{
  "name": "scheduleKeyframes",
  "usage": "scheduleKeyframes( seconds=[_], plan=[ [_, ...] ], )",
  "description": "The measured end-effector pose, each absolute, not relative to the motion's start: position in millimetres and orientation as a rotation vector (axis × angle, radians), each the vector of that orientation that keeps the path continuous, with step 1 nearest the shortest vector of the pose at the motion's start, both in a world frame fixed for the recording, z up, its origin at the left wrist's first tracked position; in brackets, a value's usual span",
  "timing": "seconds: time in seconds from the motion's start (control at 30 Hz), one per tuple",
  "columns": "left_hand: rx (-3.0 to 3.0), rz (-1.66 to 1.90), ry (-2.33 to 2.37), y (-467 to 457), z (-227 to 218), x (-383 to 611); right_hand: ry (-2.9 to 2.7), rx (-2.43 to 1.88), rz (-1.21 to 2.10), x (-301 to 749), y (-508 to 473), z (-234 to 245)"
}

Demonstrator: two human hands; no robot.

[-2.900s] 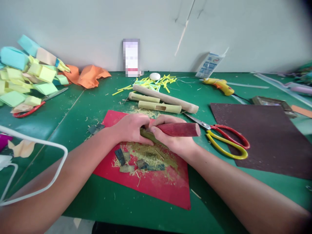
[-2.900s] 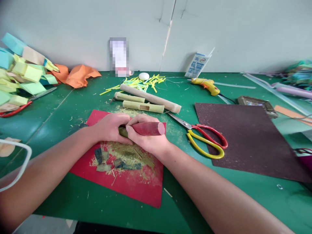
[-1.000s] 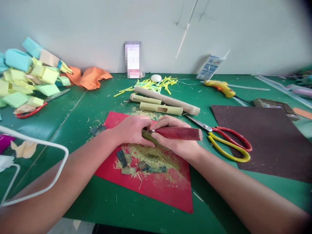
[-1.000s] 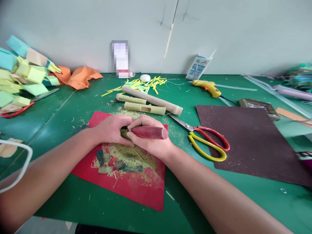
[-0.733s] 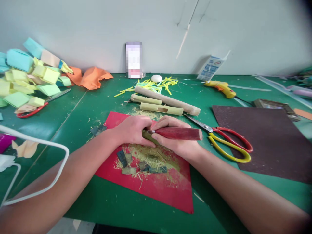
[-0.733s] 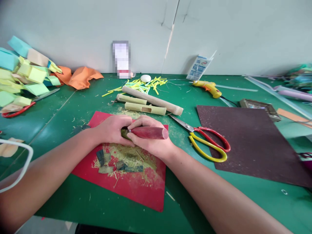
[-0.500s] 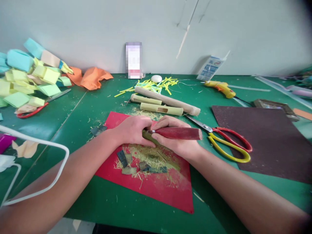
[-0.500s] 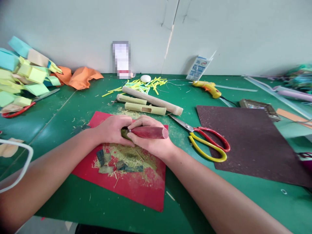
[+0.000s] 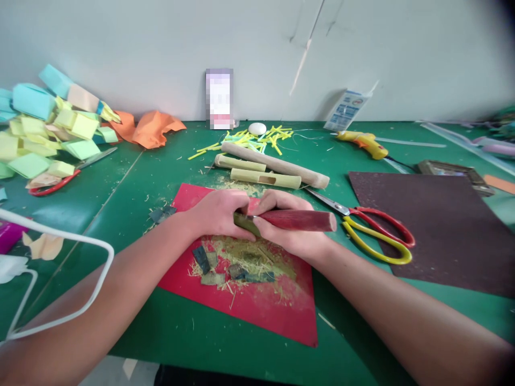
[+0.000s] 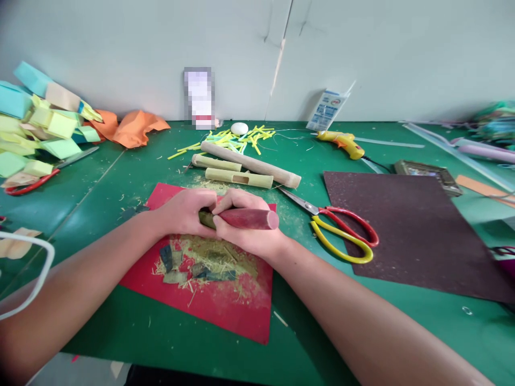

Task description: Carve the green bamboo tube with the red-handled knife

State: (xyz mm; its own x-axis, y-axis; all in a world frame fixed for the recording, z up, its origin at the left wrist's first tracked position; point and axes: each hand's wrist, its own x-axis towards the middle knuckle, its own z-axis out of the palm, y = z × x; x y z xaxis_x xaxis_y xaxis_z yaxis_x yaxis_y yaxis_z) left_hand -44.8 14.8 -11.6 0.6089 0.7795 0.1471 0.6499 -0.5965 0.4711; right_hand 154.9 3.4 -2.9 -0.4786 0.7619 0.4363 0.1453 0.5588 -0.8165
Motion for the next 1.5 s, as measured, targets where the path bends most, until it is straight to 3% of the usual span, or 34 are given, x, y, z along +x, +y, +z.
scheduleKeyframes(
  seconds=[0.27, 1.5],
  plan=[
    [2.456, 0.511, 1.118, 15.2, -12.1, -46.5, -1.937, -0.713, 0.834, 160.5, -0.1, 0.4],
    [2.474, 0.492, 1.107, 16.0, -12.1, -43.9, -1.853, -0.800, 1.023, 155.4, 1.3, -5.4]
  ],
)
